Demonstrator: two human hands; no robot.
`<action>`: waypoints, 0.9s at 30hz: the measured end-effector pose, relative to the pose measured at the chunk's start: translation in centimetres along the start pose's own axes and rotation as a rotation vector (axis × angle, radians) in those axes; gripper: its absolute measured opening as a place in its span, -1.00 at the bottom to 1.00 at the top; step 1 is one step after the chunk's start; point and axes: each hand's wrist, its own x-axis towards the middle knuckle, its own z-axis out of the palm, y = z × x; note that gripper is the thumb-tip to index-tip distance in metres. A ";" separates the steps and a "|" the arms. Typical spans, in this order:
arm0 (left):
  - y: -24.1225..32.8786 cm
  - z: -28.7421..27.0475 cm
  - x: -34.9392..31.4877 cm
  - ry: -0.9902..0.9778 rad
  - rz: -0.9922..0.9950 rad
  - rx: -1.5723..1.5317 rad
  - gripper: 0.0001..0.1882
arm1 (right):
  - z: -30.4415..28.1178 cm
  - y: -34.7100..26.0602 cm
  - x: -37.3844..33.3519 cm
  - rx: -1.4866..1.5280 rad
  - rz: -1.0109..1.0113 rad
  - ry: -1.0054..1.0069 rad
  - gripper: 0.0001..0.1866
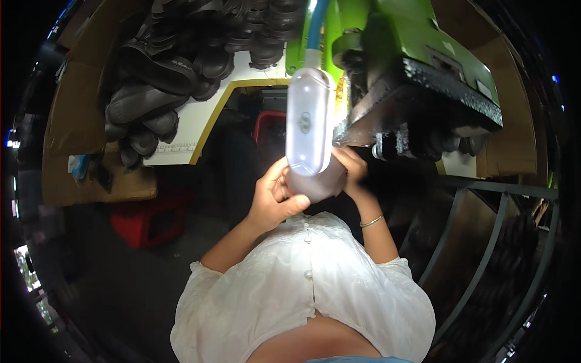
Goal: The person repeatedly picks up brown shoe soles from a nearby stack and presses them against a green grinding machine to smooth the edges. After each grind, the sole is placed back on the stack. The process is repeated continuously throughout the clip.
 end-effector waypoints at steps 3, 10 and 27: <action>-1.3 0.8 3.2 0.076 0.497 0.651 -0.57 | -0.3 0.0 -1.2 0.420 0.123 -0.314 -0.65; -0.7 5.3 6.7 -0.042 -0.023 0.182 -0.75 | 1.3 -1.6 -6.3 0.857 0.534 -0.247 -0.41; -2.1 0.8 2.7 0.056 -0.033 -0.182 -0.57 | -11.0 -0.6 -3.1 0.868 0.489 0.650 -0.61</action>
